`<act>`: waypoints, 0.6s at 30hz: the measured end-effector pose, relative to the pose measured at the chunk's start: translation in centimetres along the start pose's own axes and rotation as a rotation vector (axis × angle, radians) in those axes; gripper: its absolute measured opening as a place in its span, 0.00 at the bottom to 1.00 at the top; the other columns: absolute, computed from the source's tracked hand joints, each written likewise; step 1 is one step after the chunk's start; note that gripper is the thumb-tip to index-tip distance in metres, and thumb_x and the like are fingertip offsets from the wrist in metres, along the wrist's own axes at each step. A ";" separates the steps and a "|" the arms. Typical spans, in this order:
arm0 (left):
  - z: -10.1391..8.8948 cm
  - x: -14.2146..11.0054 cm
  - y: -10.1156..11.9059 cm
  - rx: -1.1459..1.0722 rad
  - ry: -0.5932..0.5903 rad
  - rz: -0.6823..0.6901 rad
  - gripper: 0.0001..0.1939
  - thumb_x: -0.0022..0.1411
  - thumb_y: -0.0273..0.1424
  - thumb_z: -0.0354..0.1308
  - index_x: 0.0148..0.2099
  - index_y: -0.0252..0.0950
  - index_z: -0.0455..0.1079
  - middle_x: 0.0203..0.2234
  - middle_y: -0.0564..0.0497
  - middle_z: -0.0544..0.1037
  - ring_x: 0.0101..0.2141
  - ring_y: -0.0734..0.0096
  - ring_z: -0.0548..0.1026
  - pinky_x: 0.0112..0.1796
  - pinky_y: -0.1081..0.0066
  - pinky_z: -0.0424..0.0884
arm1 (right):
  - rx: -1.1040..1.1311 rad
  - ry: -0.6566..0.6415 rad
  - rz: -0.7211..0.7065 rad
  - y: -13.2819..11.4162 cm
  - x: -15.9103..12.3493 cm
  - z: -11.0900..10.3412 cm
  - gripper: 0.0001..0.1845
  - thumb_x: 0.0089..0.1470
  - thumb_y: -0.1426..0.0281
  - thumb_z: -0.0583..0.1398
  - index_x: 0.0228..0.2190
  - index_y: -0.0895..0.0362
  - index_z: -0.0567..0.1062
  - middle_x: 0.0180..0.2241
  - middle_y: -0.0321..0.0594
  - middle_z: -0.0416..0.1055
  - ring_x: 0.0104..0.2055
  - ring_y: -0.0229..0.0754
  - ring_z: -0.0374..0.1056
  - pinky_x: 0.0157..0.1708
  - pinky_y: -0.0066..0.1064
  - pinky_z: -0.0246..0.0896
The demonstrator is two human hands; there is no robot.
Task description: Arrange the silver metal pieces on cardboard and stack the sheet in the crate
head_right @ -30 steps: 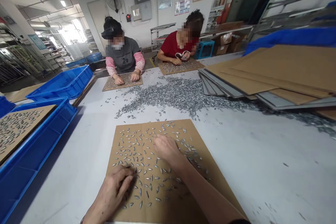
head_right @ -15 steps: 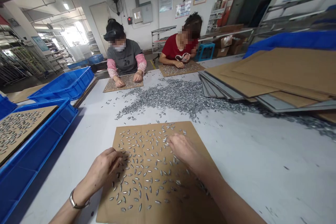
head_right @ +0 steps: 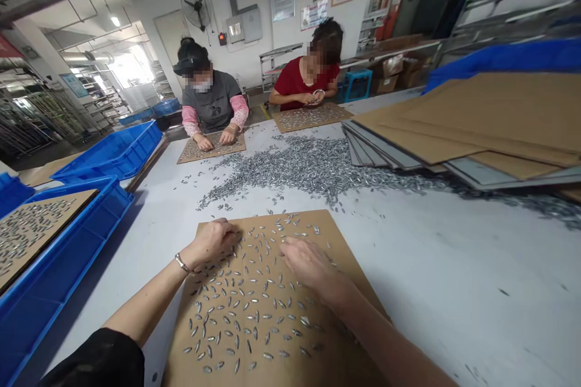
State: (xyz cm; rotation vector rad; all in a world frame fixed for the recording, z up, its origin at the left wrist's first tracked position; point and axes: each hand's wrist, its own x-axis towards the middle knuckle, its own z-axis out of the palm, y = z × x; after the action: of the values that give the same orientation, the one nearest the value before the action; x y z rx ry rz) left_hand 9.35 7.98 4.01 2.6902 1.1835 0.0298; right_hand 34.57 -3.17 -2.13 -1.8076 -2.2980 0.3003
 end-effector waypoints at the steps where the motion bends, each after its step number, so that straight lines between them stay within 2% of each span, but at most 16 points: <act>1: 0.1 0.1 0.3 0.002 -0.007 0.002 0.15 0.71 0.28 0.48 0.34 0.35 0.73 0.33 0.45 0.77 0.31 0.65 0.75 0.32 0.69 0.68 | -0.003 -0.009 -0.025 -0.3 0.2 0.0 0.14 0.64 0.77 0.52 0.29 0.55 0.74 0.32 0.38 0.69 0.31 0.38 0.61 0.30 0.31 0.45; 5: 0.1 0.3 1.1 0.015 -0.029 -0.003 0.14 0.71 0.28 0.49 0.35 0.34 0.73 0.33 0.45 0.77 0.31 0.65 0.75 0.32 0.70 0.68 | -0.076 -0.034 -0.096 -1.0 1.0 0.4 0.14 0.59 0.81 0.54 0.30 0.55 0.76 0.33 0.39 0.71 0.32 0.40 0.63 0.31 0.31 0.47; 9: 0.2 0.1 1.3 0.026 -0.051 0.002 0.12 0.70 0.25 0.50 0.38 0.34 0.74 0.34 0.45 0.77 0.33 0.65 0.76 0.32 0.71 0.67 | -0.195 0.006 -0.176 -1.4 1.1 0.8 0.14 0.56 0.84 0.55 0.33 0.57 0.78 0.35 0.45 0.73 0.38 0.45 0.67 0.37 0.34 0.53; 13: 0.5 -0.2 1.5 0.028 -0.064 -0.003 0.12 0.70 0.26 0.50 0.37 0.34 0.74 0.34 0.45 0.77 0.32 0.65 0.76 0.32 0.71 0.67 | -0.243 0.012 -0.133 -1.9 0.8 1.1 0.13 0.57 0.82 0.56 0.35 0.58 0.79 0.36 0.49 0.75 0.38 0.48 0.69 0.38 0.36 0.55; 18: 0.7 -0.7 1.7 0.003 -0.054 0.006 0.13 0.71 0.27 0.50 0.37 0.35 0.74 0.35 0.45 0.78 0.31 0.65 0.76 0.32 0.70 0.67 | -0.225 -0.053 -0.173 -2.2 0.4 1.3 0.12 0.52 0.83 0.58 0.29 0.57 0.78 0.36 0.50 0.76 0.38 0.48 0.69 0.36 0.36 0.53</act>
State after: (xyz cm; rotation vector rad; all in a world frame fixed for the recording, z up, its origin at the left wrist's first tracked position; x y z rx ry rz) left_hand 10.23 6.23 3.70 2.6798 1.1600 -0.0436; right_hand 32.07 -3.29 -2.73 -1.6975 -2.5956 0.0648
